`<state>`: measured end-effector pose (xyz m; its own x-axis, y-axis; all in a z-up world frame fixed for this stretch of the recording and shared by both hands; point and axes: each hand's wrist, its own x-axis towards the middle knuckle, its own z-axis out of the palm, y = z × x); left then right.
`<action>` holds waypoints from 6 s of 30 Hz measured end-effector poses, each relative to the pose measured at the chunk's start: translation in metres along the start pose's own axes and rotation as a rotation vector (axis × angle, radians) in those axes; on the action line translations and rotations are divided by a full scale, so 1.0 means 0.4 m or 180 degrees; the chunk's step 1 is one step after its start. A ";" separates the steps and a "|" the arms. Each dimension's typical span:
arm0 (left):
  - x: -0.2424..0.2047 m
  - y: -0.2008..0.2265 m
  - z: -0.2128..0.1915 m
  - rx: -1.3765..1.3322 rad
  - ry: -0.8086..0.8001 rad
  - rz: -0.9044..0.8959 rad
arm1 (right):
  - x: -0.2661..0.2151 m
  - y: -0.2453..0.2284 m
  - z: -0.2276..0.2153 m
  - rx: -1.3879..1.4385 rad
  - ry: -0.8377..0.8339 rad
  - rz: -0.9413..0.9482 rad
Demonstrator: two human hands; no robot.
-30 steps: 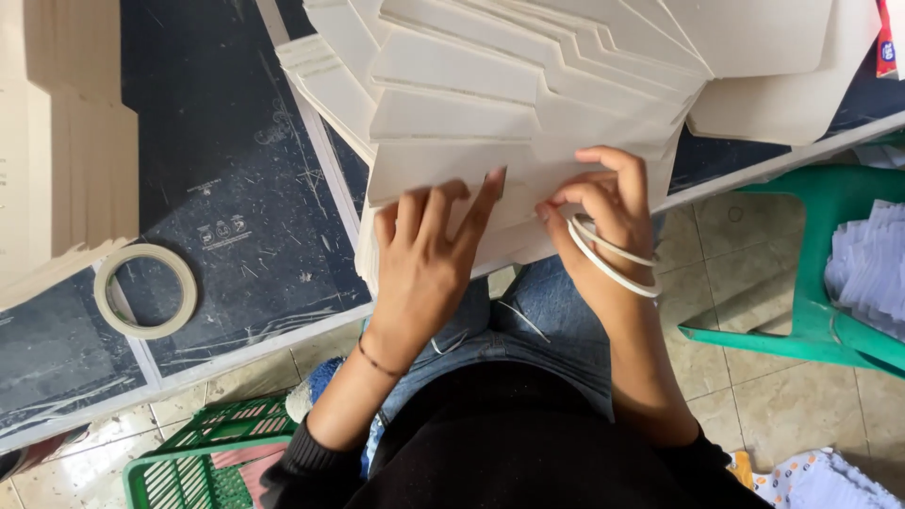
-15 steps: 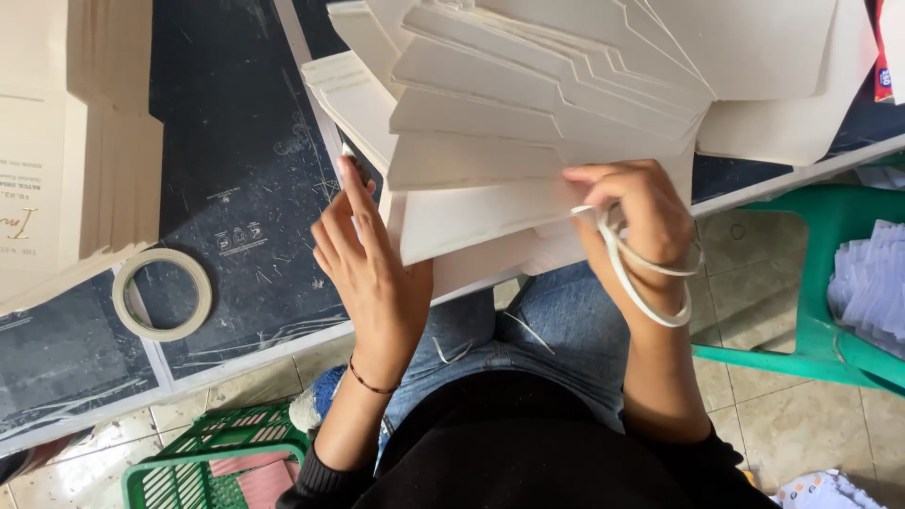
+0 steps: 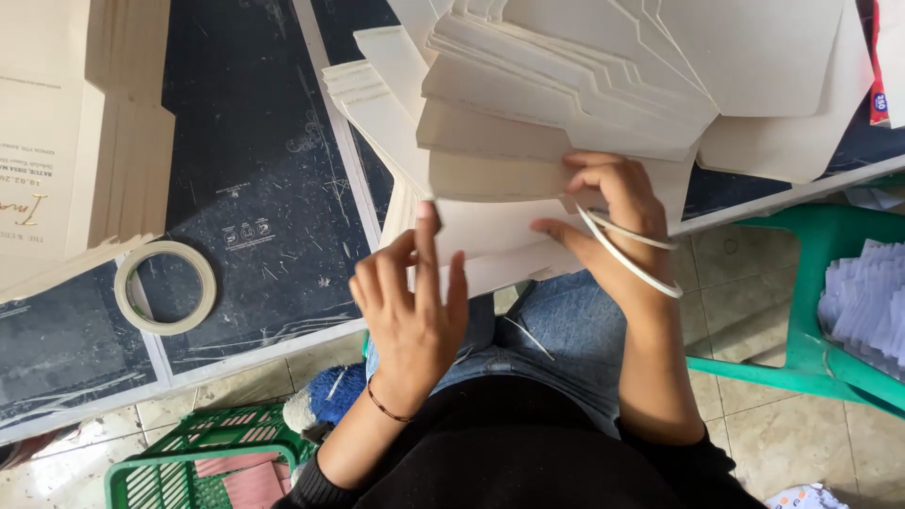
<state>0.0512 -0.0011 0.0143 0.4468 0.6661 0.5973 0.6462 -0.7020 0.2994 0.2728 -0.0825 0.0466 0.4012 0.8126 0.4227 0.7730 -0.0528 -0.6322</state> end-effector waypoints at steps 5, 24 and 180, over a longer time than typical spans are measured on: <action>0.016 0.021 0.021 -0.0004 -0.0063 0.0340 | -0.027 0.019 -0.005 -0.0073 -0.0178 0.0078; 0.036 0.097 0.168 -0.0168 -0.0797 0.1017 | -0.080 0.018 0.040 -0.0430 0.0291 -0.0443; -0.062 -0.137 -0.062 -0.2290 -0.1207 -0.0785 | -0.154 -0.157 0.206 0.0424 -0.0362 -0.0319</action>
<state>-0.0108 0.0146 0.0014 0.6047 0.7705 0.2015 0.2589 -0.4294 0.8652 0.1592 -0.0815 0.0068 0.2616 0.8707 0.4166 0.7315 0.1027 -0.6741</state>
